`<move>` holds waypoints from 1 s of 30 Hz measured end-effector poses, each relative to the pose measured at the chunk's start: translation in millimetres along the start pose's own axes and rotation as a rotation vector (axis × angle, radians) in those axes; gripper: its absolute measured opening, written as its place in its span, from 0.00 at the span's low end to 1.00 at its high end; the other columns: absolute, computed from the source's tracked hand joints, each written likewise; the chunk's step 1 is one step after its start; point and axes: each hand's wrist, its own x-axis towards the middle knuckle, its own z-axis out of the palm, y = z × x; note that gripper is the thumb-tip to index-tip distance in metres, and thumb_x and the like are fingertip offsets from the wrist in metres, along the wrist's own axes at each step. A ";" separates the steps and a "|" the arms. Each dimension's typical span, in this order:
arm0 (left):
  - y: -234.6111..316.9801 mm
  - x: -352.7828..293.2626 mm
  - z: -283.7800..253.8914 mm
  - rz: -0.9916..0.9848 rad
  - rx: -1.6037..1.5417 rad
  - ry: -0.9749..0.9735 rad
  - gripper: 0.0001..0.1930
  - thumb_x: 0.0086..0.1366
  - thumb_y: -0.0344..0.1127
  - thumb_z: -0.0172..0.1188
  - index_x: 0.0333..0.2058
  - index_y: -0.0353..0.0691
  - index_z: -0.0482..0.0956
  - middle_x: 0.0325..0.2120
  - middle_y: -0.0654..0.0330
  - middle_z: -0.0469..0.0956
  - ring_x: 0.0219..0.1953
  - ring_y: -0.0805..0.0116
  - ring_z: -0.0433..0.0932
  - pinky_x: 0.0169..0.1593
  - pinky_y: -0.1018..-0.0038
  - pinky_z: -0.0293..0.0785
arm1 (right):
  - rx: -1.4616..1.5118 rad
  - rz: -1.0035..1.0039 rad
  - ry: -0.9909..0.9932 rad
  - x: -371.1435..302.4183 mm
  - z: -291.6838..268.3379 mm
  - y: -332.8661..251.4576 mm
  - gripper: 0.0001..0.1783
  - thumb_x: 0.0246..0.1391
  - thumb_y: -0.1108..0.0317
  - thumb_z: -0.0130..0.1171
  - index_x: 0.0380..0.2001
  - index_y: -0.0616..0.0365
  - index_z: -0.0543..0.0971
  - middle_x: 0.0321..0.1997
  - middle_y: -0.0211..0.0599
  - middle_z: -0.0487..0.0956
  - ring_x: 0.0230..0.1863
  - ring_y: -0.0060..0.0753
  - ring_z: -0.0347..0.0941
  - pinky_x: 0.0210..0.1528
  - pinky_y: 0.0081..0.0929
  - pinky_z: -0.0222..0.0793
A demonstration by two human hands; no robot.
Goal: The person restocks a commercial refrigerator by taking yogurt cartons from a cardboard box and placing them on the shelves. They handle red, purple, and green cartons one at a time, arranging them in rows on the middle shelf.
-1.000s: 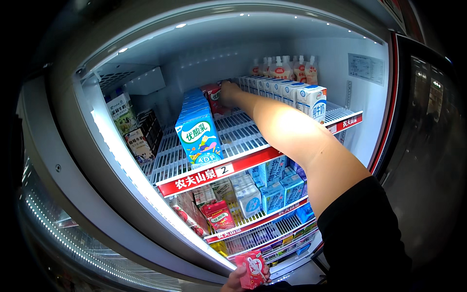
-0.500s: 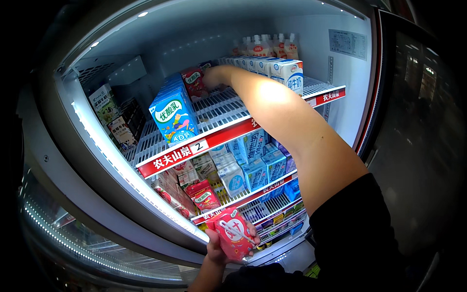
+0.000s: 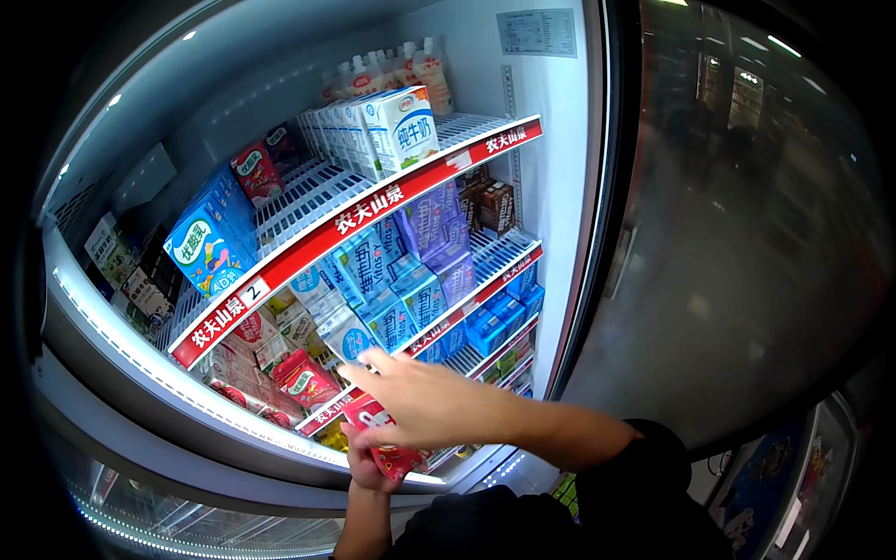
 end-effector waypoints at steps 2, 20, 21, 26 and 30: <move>-4.0 6.5 -2.1 -0.062 0.106 -0.015 0.50 0.61 0.80 0.32 0.66 0.42 0.57 0.54 0.46 0.73 0.45 0.48 0.81 0.32 0.58 0.85 | 0.222 0.190 -0.127 -15.6 12.5 6.3 0.43 0.54 0.45 0.65 0.62 0.65 0.66 0.59 0.53 0.68 0.59 0.51 0.69 0.59 0.38 0.68; 30.4 -9.6 65.8 0.163 0.503 -0.173 0.37 0.69 0.55 0.54 0.65 0.34 0.57 0.67 0.40 0.58 0.63 0.47 0.68 0.55 0.56 0.76 | -0.131 -0.050 0.702 188.5 -173.8 -21.6 0.33 0.56 0.47 0.62 0.49 0.70 0.77 0.48 0.59 0.80 0.51 0.54 0.78 0.55 0.38 0.71; 33.9 -14.0 61.5 0.223 0.545 -0.096 0.33 0.69 0.46 0.57 0.64 0.33 0.57 0.65 0.41 0.60 0.62 0.49 0.70 0.56 0.57 0.76 | -0.176 -0.003 0.721 195.4 -172.3 -20.9 0.32 0.55 0.48 0.63 0.47 0.70 0.79 0.48 0.58 0.80 0.50 0.53 0.78 0.55 0.38 0.71; 51.8 -19.3 48.8 0.717 0.841 0.252 0.40 0.65 0.37 0.65 0.68 0.38 0.49 0.64 0.44 0.58 0.58 0.55 0.71 0.52 0.66 0.78 | 0.024 -0.206 0.816 160.1 -149.0 -47.0 0.27 0.53 0.58 0.64 0.47 0.73 0.78 0.46 0.61 0.81 0.46 0.52 0.81 0.50 0.36 0.75; 62.6 -5.8 63.1 1.114 1.045 0.328 0.60 0.53 0.53 0.74 0.68 0.31 0.40 0.69 0.42 0.40 0.61 0.46 0.68 0.52 0.59 0.81 | -0.047 -0.365 0.740 99.1 -88.7 -78.6 0.18 0.57 0.64 0.64 0.45 0.65 0.76 0.37 0.39 0.79 0.40 0.24 0.77 0.42 0.24 0.74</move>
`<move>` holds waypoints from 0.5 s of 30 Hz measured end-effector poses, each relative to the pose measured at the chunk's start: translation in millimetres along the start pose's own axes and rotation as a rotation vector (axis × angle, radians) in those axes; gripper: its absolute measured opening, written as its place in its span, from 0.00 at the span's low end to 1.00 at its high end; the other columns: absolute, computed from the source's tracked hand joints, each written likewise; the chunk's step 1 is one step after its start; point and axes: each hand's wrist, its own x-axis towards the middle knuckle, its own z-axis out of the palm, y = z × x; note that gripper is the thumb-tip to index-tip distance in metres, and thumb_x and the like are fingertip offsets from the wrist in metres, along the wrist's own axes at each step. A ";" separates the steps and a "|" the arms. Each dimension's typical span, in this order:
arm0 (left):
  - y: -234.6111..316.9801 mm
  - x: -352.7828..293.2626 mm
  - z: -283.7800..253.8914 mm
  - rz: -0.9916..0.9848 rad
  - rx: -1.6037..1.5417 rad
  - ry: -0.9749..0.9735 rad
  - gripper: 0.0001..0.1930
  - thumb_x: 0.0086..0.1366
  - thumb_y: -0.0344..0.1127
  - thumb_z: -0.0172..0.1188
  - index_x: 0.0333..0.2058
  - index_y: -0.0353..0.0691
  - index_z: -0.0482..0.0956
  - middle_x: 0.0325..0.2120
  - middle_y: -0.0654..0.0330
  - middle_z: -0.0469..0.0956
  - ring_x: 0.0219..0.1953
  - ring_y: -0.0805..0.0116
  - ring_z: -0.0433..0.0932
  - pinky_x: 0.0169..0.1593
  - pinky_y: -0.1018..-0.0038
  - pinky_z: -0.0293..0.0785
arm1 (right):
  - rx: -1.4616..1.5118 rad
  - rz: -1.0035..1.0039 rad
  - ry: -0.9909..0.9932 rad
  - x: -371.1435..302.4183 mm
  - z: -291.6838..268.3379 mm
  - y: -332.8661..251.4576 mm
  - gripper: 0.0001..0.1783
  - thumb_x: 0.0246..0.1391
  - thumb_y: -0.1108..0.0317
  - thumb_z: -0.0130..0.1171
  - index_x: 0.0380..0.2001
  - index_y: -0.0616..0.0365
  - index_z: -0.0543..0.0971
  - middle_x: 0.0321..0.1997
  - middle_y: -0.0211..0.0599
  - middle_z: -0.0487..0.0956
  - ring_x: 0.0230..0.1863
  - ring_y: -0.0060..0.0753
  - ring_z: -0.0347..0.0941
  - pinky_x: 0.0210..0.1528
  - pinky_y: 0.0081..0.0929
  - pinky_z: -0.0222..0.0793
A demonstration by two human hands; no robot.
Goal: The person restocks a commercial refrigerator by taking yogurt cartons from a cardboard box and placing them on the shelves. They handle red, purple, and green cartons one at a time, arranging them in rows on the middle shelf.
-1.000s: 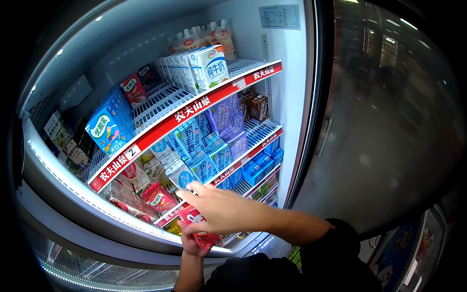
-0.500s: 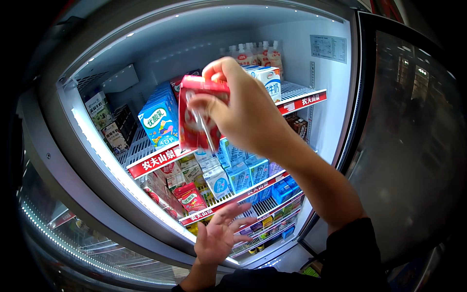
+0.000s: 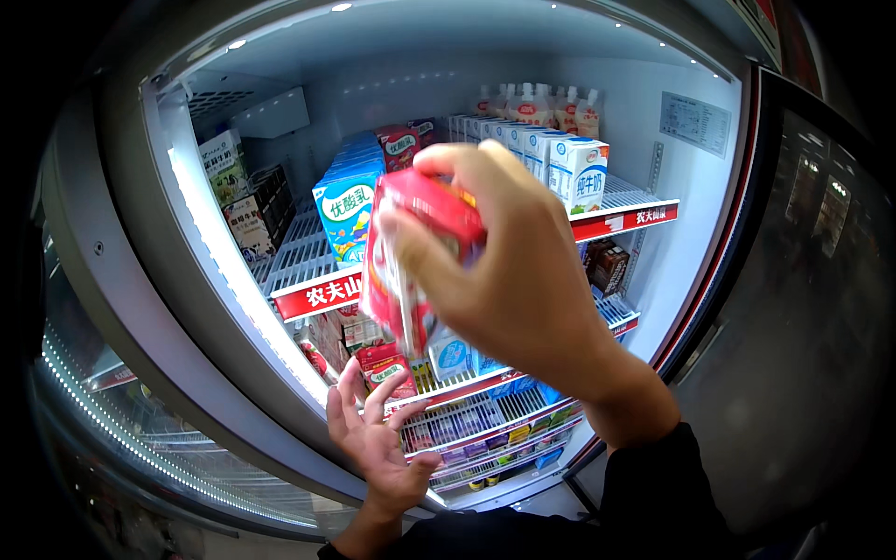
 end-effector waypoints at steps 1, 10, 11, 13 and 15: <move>0.7 2.3 11.5 0.019 -0.059 0.006 0.66 0.49 0.56 0.75 0.68 0.32 0.33 0.69 0.42 0.36 0.63 0.43 0.66 0.52 0.58 0.82 | -0.083 -0.006 -0.090 -18.3 -9.5 -12.4 0.19 0.57 0.64 0.64 0.47 0.64 0.75 0.38 0.40 0.77 0.38 0.28 0.76 0.41 0.26 0.73; -16.6 -2.0 27.5 -0.588 -0.843 -0.335 0.50 0.63 0.62 0.61 0.66 0.28 0.46 0.54 0.45 0.67 0.50 0.59 0.77 0.42 0.70 0.81 | 0.184 0.099 -0.562 -66.3 -32.8 6.0 0.38 0.45 0.56 0.76 0.54 0.62 0.70 0.48 0.47 0.71 0.50 0.38 0.73 0.49 0.32 0.70; -12.2 5.0 28.3 -0.643 -0.759 -0.366 0.54 0.59 0.70 0.58 0.66 0.30 0.49 0.55 0.44 0.67 0.49 0.58 0.77 0.38 0.68 0.81 | 0.198 0.097 -0.590 -63.8 -35.0 13.3 0.38 0.43 0.57 0.78 0.53 0.61 0.70 0.49 0.46 0.71 0.51 0.37 0.73 0.48 0.31 0.71; -11.9 8.6 29.8 -0.724 -0.784 -0.432 0.58 0.54 0.78 0.56 0.67 0.35 0.50 0.58 0.44 0.66 0.48 0.56 0.77 0.34 0.64 0.81 | 0.291 0.177 -0.658 -57.7 -39.4 24.7 0.37 0.39 0.60 0.80 0.49 0.60 0.70 0.47 0.43 0.73 0.50 0.34 0.74 0.47 0.30 0.72; -23.7 1.5 32.5 -0.773 -1.001 -0.499 0.59 0.53 0.78 0.57 0.69 0.40 0.48 0.61 0.45 0.64 0.48 0.54 0.77 0.36 0.62 0.82 | 0.568 0.452 -0.566 -54.1 -39.3 22.5 0.32 0.37 0.67 0.82 0.42 0.58 0.71 0.40 0.32 0.76 0.44 0.23 0.75 0.44 0.24 0.74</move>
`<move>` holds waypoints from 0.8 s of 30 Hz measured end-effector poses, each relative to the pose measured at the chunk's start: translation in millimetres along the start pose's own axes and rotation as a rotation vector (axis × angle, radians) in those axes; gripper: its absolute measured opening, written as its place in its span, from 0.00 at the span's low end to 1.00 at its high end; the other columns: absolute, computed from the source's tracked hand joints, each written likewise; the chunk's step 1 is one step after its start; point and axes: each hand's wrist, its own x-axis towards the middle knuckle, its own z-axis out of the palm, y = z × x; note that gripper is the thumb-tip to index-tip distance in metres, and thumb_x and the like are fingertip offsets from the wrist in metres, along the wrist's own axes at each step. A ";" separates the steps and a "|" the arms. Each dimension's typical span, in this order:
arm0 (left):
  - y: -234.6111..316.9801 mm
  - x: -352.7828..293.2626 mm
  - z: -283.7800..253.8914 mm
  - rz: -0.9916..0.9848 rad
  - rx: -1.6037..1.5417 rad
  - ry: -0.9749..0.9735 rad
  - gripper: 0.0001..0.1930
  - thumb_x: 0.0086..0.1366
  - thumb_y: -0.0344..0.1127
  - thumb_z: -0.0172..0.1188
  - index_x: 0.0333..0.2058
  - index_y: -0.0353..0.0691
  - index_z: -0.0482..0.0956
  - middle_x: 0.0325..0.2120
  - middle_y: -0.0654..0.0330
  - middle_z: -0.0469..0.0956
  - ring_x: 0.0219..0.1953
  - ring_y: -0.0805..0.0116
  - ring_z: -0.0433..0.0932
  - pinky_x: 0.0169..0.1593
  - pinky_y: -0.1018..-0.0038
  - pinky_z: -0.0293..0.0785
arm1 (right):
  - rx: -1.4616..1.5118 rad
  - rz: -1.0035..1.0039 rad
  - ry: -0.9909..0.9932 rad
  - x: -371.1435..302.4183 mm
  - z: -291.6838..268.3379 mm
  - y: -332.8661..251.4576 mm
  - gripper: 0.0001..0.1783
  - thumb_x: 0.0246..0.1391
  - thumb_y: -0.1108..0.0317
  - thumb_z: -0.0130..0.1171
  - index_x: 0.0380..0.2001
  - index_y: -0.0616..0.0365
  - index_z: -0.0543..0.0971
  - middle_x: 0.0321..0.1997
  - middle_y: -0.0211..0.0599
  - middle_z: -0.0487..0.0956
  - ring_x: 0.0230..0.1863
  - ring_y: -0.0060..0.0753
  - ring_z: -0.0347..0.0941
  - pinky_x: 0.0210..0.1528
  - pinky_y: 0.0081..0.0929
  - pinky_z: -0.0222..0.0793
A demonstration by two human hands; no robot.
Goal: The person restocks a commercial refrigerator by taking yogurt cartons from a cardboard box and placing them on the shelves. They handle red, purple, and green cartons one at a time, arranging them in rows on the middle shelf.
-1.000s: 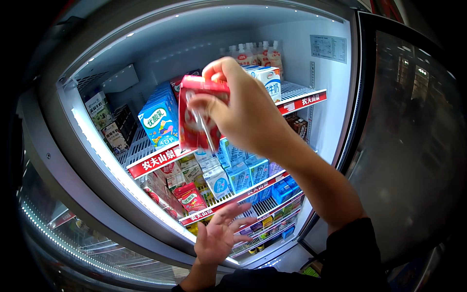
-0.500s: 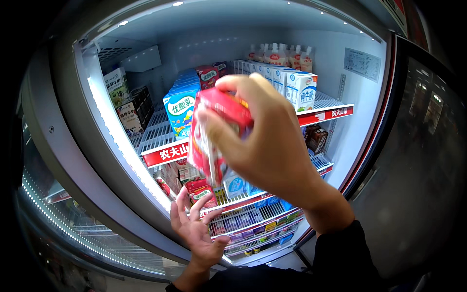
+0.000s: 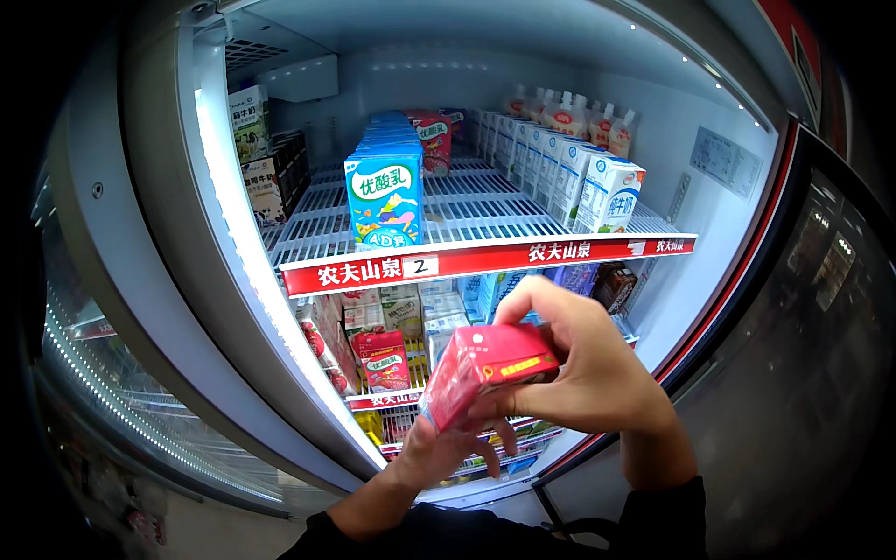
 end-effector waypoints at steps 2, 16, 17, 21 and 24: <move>1.8 3.6 12.0 0.111 0.063 0.030 0.57 0.55 0.76 0.58 0.71 0.45 0.46 0.64 0.46 0.59 0.50 0.52 0.77 0.38 0.60 0.82 | -0.306 -0.261 0.149 10.1 -10.9 -15.9 0.27 0.43 0.69 0.78 0.42 0.58 0.71 0.41 0.33 0.76 0.44 0.19 0.75 0.43 0.20 0.76; -44.6 -39.9 -40.8 -0.553 1.039 -0.367 0.33 0.73 0.55 0.51 0.64 0.33 0.63 0.57 0.44 0.69 0.58 0.55 0.71 0.60 0.66 0.68 | -1.041 -0.034 0.411 228.1 -70.5 27.4 0.32 0.50 0.53 0.72 0.47 0.69 0.75 0.52 0.63 0.76 0.57 0.57 0.73 0.55 0.42 0.70; -55.2 -44.2 -45.8 -0.533 1.096 -0.417 0.33 0.72 0.55 0.51 0.64 0.33 0.63 0.57 0.43 0.70 0.59 0.53 0.71 0.61 0.65 0.67 | -1.038 -0.014 0.331 243.8 -77.8 37.9 0.31 0.50 0.51 0.71 0.47 0.67 0.76 0.50 0.61 0.78 0.54 0.58 0.75 0.54 0.41 0.70; -64.7 -50.9 -48.2 -0.534 1.200 -0.326 0.34 0.72 0.56 0.52 0.62 0.31 0.65 0.57 0.42 0.70 0.59 0.52 0.72 0.62 0.64 0.67 | -0.991 -0.001 0.215 291.0 -92.6 72.7 0.32 0.52 0.51 0.69 0.49 0.67 0.76 0.52 0.60 0.78 0.56 0.57 0.74 0.57 0.42 0.69; -62.9 -57.6 -51.1 -0.526 1.172 -0.208 0.34 0.71 0.56 0.53 0.62 0.31 0.65 0.56 0.42 0.72 0.57 0.52 0.74 0.60 0.63 0.70 | -0.940 -0.013 0.255 307.8 -98.2 98.1 0.32 0.52 0.52 0.69 0.52 0.66 0.76 0.54 0.59 0.78 0.60 0.57 0.72 0.62 0.42 0.67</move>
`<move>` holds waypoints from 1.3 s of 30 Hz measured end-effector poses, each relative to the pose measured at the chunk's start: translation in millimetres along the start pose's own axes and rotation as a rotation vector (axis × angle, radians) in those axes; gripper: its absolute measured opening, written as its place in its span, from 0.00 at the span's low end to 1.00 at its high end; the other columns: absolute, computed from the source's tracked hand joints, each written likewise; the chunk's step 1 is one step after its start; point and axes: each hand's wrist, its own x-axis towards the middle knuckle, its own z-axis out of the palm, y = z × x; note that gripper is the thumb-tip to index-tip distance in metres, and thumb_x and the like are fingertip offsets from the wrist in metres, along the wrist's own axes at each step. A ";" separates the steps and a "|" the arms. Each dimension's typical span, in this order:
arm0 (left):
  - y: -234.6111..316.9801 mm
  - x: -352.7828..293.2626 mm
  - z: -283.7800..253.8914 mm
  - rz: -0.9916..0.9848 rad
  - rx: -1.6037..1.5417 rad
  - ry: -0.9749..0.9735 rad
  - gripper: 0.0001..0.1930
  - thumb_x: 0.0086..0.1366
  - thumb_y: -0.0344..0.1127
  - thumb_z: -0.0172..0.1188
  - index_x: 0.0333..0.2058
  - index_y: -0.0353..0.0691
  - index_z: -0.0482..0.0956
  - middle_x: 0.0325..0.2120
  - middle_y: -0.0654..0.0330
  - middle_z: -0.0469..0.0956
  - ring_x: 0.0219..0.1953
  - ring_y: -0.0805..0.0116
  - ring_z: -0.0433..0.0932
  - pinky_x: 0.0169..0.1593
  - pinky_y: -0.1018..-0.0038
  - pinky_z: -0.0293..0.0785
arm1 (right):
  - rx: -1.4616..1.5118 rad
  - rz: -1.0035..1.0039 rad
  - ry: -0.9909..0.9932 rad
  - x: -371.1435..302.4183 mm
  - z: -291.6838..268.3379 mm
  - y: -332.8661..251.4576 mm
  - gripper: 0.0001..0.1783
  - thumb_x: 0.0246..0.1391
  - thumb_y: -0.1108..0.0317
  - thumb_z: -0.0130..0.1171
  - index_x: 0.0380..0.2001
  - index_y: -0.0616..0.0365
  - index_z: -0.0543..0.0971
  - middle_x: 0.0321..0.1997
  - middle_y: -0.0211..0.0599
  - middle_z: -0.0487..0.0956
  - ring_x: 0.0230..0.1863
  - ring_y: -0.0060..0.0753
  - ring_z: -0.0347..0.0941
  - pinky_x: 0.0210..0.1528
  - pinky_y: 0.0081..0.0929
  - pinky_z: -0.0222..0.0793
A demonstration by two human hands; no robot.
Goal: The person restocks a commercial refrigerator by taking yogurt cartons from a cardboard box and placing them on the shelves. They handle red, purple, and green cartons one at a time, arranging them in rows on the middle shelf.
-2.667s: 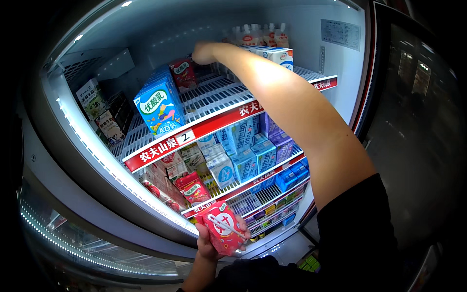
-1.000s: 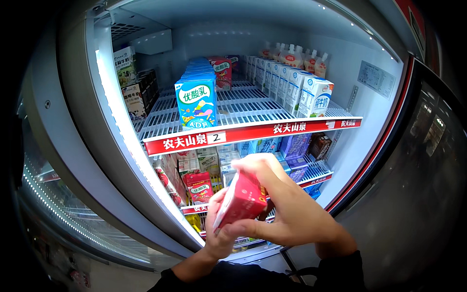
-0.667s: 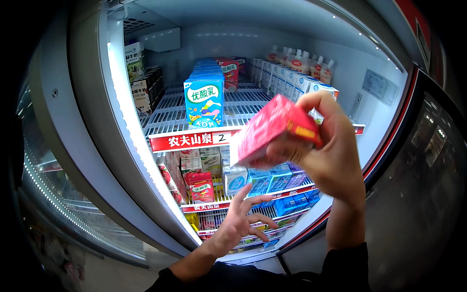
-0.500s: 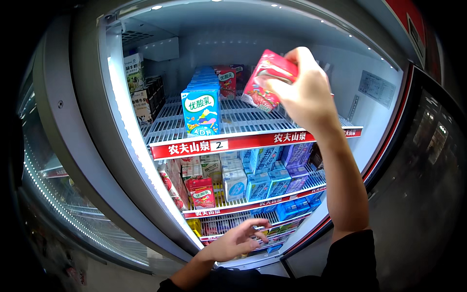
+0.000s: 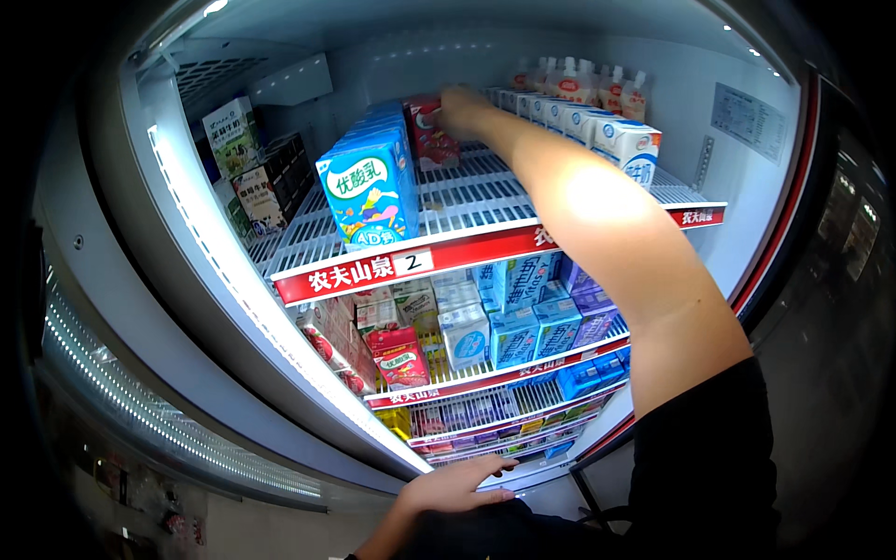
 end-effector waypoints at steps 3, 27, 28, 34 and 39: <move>-15.1 -7.0 4.8 -0.056 -0.016 0.035 0.35 0.71 0.57 0.53 0.63 0.31 0.65 0.56 0.41 0.72 0.57 0.50 0.74 0.60 0.62 0.70 | 0.035 -0.034 0.191 -9.1 13.9 0.1 0.26 0.54 0.56 0.69 0.51 0.61 0.78 0.51 0.55 0.80 0.56 0.51 0.77 0.57 0.40 0.73; 19.0 5.3 17.2 -0.021 -0.132 -0.236 0.29 0.71 0.50 0.56 0.61 0.34 0.67 0.55 0.47 0.73 0.55 0.56 0.75 0.60 0.65 0.70 | -0.017 0.215 0.187 -80.4 -70.7 -24.4 0.30 0.64 0.47 0.52 0.51 0.66 0.79 0.49 0.54 0.82 0.51 0.51 0.79 0.56 0.40 0.73; 18.2 4.9 23.3 -0.026 -0.158 -0.244 0.28 0.71 0.49 0.57 0.61 0.34 0.68 0.54 0.47 0.73 0.55 0.56 0.75 0.60 0.66 0.70 | 0.149 0.133 0.299 -106.7 -78.5 -25.0 0.26 0.64 0.49 0.52 0.46 0.62 0.83 0.45 0.52 0.84 0.44 0.47 0.83 0.51 0.38 0.76; 21.9 6.1 59.9 0.084 -0.356 -0.261 0.25 0.68 0.36 0.61 0.61 0.35 0.68 0.53 0.53 0.74 0.54 0.65 0.75 0.58 0.71 0.71 | 1.095 -0.136 0.104 -374.9 -107.2 -41.2 0.20 0.67 0.53 0.52 0.42 0.62 0.79 0.37 0.40 0.82 0.37 0.25 0.81 0.38 0.25 0.77; 74.4 -2.9 72.4 0.331 -0.873 -0.135 0.24 0.65 0.29 0.60 0.59 0.33 0.69 0.54 0.50 0.71 0.50 0.62 0.76 0.56 0.69 0.71 | 1.497 0.925 0.355 -589.6 40.2 -17.9 0.15 0.68 0.57 0.51 0.38 0.59 0.77 0.35 0.35 0.80 0.33 0.24 0.77 0.35 0.22 0.74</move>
